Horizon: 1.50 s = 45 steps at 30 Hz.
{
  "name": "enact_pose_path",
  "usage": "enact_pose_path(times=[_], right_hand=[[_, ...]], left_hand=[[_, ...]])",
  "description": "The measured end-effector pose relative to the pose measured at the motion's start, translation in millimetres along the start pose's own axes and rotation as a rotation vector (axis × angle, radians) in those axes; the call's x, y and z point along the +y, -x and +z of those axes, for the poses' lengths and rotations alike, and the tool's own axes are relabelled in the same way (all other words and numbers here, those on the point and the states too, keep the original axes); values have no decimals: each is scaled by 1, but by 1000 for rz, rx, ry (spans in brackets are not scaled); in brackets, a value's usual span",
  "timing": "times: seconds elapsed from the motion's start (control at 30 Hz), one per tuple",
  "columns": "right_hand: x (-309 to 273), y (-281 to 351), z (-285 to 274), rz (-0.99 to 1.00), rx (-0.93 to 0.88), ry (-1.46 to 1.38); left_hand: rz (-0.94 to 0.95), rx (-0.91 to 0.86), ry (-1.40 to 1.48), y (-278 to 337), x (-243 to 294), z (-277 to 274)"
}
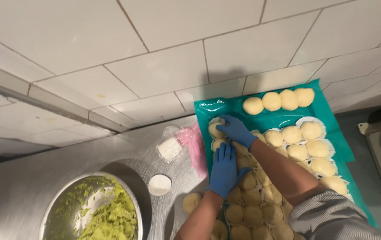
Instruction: Filling pre-portioned dough balls with a green paste and shaping them into rounds.
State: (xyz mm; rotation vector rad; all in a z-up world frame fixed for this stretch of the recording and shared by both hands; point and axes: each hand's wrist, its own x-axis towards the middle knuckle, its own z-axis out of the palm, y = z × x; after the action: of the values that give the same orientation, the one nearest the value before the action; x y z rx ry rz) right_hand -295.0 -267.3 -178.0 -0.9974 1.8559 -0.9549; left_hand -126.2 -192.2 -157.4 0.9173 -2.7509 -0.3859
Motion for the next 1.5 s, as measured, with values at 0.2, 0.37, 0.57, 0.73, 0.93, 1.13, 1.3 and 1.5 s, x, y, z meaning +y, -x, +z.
enact_pose_path(times=[0.2, 0.37, 0.57, 0.73, 0.93, 1.13, 1.3, 1.5], right_hand=[[-4, 7, -8, -186, 27, 232], [-13, 20, -10, -92, -81, 225], [-30, 3, -70, -496, 455, 1172], [4, -27, -107, -537, 390, 924], [3, -54, -183, -115, 163, 156], [-22, -31, -209, -94, 231, -327], [-84, 45, -179, -393, 156, -417], [-140, 238, -57, 9, -209, -905]], left_hand=[[-101, -57, 79, -11, 5, -20], [-174, -43, 39, -17, -6, 14], [-128, 189, 190, 3, 26, -56], [-94, 260, 489, 52, 49, -86], [-350, 266, 722, 160, 27, -58], [-526, 302, 898, 243, -12, -17], [-772, 225, 1127, 211, 27, -79], [-1074, 201, 1483, 129, 103, -189]])
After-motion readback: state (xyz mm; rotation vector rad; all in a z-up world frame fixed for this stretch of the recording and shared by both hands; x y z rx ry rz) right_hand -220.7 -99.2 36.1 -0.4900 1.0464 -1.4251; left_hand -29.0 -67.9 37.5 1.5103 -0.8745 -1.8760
